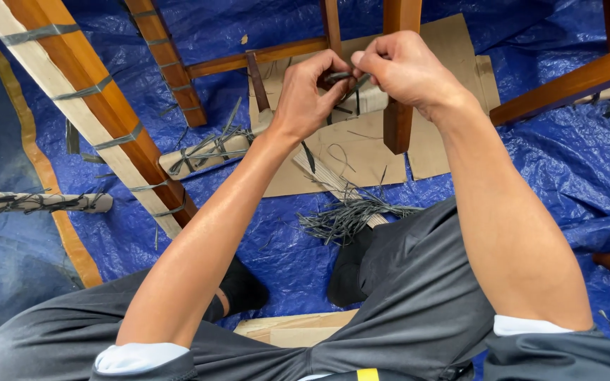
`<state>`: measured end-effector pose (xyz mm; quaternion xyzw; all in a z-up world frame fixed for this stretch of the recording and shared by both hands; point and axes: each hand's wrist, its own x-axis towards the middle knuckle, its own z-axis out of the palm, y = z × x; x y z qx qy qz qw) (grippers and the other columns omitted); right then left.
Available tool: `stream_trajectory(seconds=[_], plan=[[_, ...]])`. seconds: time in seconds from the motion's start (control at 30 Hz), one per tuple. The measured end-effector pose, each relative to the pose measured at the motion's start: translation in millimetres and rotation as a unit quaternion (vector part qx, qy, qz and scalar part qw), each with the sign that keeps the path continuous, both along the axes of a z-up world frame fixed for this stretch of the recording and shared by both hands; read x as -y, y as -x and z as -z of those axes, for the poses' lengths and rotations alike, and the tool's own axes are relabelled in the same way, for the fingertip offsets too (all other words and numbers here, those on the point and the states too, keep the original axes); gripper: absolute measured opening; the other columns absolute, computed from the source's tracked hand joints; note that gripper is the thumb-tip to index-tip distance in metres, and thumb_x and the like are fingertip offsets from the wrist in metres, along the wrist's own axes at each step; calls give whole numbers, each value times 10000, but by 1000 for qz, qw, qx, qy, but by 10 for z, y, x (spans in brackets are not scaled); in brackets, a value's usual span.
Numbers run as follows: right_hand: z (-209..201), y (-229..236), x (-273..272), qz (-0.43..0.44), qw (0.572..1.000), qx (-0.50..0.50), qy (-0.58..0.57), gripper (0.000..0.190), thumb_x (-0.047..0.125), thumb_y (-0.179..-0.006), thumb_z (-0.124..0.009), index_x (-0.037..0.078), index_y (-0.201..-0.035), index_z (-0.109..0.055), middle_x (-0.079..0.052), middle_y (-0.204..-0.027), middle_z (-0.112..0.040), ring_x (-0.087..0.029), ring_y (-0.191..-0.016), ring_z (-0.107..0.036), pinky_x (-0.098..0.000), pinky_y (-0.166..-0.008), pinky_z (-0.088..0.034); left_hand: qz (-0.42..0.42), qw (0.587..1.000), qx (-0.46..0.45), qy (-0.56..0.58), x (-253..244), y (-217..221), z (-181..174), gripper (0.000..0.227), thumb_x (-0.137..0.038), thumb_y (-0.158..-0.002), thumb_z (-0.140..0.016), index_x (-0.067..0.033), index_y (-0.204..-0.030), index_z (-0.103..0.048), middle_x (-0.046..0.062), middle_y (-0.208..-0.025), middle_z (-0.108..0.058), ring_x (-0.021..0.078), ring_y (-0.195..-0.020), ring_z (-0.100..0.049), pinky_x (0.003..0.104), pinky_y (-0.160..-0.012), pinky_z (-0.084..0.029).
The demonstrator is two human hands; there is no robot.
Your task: Tying bundles of thin strips to a wooden frame using wire ties.
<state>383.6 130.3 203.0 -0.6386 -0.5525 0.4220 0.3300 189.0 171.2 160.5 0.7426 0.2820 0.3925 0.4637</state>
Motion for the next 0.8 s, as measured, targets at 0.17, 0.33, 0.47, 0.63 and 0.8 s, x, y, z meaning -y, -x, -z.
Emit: stream_trajectory(seconds=[0.17,0.33,0.47,0.63,0.8], plan=[[-58,55,-202,1,1000,-27,-4,305,283,-1028,-660,50,-832,-685,36,-710,-594,-43,-601,-449,-257,-522,-341,32,992,-56,-108,96,69,-49,131,20,-872,-762,16,-967,-672,107,-969,-696,230,-900,-734,325,-799,-589],[-143,146,-312,42,996,-81,22,243,283,-1006,-658,86,-873,-710,51,-708,-615,-25,-540,-451,-227,-465,-310,37,972,-92,-213,205,37,-108,177,17,-856,-775,-6,-989,-660,125,-1066,-669,331,-945,-698,409,-767,-560],[4,161,-429,21,996,-84,-22,213,244,-1025,-641,79,-921,-727,51,-734,-642,-10,-580,-494,-210,-502,-361,-36,956,-149,-250,174,-48,29,183,-30,-919,-687,-23,-1074,-590,162,-1012,-680,390,-955,-665,497,-774,-521],[-62,119,-251,-39,918,72,-388,126,77,-1052,-621,-37,-1021,-667,-22,-947,-713,-56,-861,-688,-216,-697,-544,-39,962,-263,-63,167,-71,-56,209,-202,-993,-643,-29,-1048,-539,213,-833,-686,462,-848,-640,560,-691,-460],[-619,127,516,31,971,-99,-217,209,203,-1145,-577,36,-1063,-672,-27,-990,-730,-88,-875,-700,-241,-738,-552,-5,973,-230,-3,75,-103,9,190,-194,-1030,-595,-22,-1063,-522,238,-809,-685,482,-846,-637,554,-729,-460]])
